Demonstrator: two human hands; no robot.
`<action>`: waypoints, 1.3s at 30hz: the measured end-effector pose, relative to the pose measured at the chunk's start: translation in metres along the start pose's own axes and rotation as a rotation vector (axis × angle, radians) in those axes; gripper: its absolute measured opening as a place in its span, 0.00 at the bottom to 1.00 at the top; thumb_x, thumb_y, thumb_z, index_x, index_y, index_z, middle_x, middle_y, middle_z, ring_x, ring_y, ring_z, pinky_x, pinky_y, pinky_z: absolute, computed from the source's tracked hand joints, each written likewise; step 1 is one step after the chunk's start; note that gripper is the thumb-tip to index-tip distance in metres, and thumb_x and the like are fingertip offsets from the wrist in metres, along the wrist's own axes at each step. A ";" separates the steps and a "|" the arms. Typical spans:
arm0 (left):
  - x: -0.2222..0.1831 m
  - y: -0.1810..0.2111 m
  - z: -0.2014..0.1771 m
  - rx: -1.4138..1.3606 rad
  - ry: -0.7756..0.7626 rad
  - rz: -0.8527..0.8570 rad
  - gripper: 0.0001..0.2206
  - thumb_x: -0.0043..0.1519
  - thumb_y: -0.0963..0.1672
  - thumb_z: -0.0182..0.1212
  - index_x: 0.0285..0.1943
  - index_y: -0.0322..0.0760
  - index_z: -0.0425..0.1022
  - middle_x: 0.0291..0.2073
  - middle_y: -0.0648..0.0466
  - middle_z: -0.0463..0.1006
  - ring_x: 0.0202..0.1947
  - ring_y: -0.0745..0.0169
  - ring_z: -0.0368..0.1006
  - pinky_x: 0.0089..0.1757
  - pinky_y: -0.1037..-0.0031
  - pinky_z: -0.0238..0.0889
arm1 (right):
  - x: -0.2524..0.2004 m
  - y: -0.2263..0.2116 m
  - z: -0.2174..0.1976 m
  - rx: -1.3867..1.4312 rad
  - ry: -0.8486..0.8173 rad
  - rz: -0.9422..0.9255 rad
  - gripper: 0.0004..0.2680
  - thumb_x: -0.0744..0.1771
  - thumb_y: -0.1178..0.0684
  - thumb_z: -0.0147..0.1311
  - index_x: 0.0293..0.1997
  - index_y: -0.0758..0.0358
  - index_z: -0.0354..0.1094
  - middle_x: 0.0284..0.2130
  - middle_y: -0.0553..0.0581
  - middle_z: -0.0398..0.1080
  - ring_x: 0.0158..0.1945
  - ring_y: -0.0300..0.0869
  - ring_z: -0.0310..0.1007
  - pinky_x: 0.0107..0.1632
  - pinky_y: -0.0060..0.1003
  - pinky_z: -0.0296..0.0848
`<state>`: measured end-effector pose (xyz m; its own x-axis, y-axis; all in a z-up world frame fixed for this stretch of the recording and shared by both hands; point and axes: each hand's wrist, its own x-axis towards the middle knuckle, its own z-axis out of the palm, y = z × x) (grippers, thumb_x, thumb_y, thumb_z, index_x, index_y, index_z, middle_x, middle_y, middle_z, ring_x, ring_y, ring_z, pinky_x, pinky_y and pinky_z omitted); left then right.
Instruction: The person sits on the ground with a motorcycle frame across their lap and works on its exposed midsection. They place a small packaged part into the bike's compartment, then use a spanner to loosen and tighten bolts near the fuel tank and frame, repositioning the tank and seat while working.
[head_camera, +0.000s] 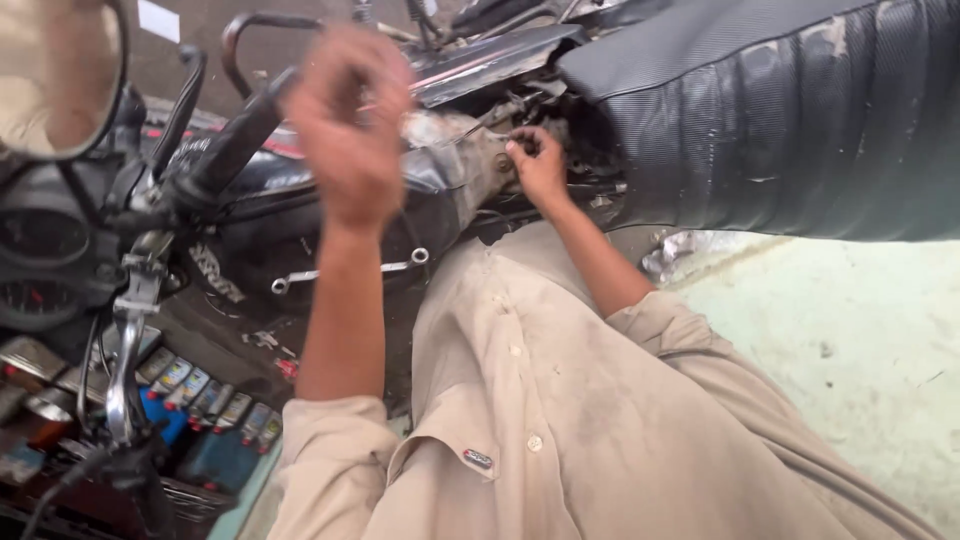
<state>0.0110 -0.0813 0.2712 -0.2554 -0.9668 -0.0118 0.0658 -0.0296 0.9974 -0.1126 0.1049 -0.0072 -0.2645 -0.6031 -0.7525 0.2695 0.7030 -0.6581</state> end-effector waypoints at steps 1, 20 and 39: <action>-0.020 0.001 -0.003 0.209 -0.059 0.010 0.06 0.65 0.39 0.59 0.34 0.33 0.71 0.34 0.52 0.77 0.34 0.65 0.72 0.41 0.71 0.66 | 0.004 -0.004 0.002 -0.013 -0.028 -0.050 0.05 0.66 0.59 0.59 0.46 0.64 0.73 0.32 0.48 0.74 0.34 0.32 0.71 0.38 0.28 0.72; -0.303 0.004 -0.128 1.016 0.109 -0.128 0.10 0.58 0.46 0.71 0.33 0.37 0.75 0.32 0.54 0.77 0.35 0.51 0.74 0.39 0.62 0.68 | -0.187 -0.085 0.120 -1.318 -0.535 -1.206 0.08 0.64 0.53 0.64 0.44 0.61 0.75 0.34 0.57 0.74 0.43 0.53 0.74 0.45 0.46 0.70; -0.271 -0.130 -0.087 1.492 -0.120 0.430 0.18 0.64 0.43 0.60 0.65 0.42 0.75 0.71 0.41 0.65 0.70 0.38 0.60 0.66 0.36 0.47 | -0.253 -0.048 -0.079 0.331 -0.030 -0.406 0.15 0.74 0.43 0.46 0.31 0.60 0.64 0.17 0.49 0.62 0.19 0.38 0.64 0.35 0.38 0.75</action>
<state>0.1550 0.1622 0.1385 -0.5476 -0.8083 0.2162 -0.8131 0.5751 0.0903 -0.1317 0.2536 0.2161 -0.3834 -0.8161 -0.4324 0.4300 0.2566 -0.8656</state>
